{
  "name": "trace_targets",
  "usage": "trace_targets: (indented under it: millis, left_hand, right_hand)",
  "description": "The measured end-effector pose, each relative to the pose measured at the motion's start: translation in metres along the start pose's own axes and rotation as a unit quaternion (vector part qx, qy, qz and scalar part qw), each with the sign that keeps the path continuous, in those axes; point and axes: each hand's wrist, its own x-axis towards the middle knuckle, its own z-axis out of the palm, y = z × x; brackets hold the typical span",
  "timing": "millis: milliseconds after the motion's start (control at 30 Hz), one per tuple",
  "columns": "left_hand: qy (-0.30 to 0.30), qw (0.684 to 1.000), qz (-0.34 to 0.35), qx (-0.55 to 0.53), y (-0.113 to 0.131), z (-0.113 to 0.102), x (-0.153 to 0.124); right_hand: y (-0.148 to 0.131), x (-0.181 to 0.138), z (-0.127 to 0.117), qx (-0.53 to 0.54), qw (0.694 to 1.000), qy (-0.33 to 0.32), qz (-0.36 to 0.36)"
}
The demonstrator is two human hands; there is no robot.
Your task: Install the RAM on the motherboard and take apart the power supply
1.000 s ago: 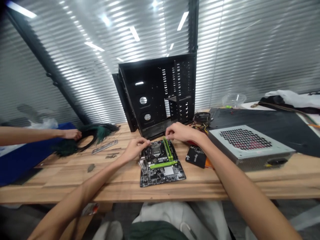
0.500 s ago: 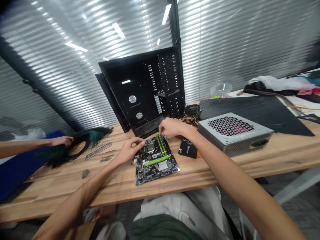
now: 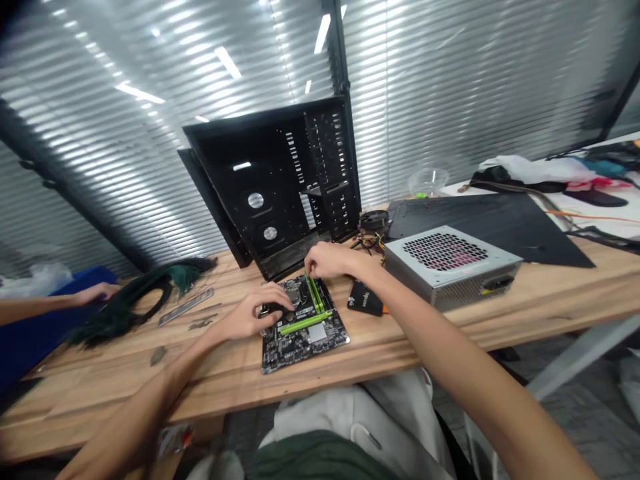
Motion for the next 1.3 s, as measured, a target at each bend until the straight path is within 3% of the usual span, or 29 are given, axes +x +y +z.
trace_targets:
  millis: [267, 467, 567, 1000, 1300]
  left_hand:
    - [0.027, 0.999, -0.003, 0.033, 0.006, 0.009, 0.002]
    - [0.143, 0.984, -0.1, 0.023, 0.004, 0.005, 0.001]
    - [0.171, 0.973, -0.155, 0.009, 0.001, 0.003, 0.001]
    - [0.169, 0.975, -0.146, -0.011, 0.004, 0.004, 0.002]
    - [0.127, 0.984, -0.114, -0.056, 0.005, 0.004, 0.001]
  right_hand:
    - [-0.004, -0.002, -0.002, 0.008, 1.0, 0.014, 0.018]
    - [0.001, -0.005, -0.012, 0.009, 0.999, 0.026, 0.047]
    - [0.005, -0.006, -0.016, -0.004, 0.996, 0.045, 0.074]
    - [0.007, -0.012, -0.022, -0.001, 0.996, 0.048, 0.077]
    - [0.002, -0.01, -0.018, 0.07, 0.997, 0.025, 0.018]
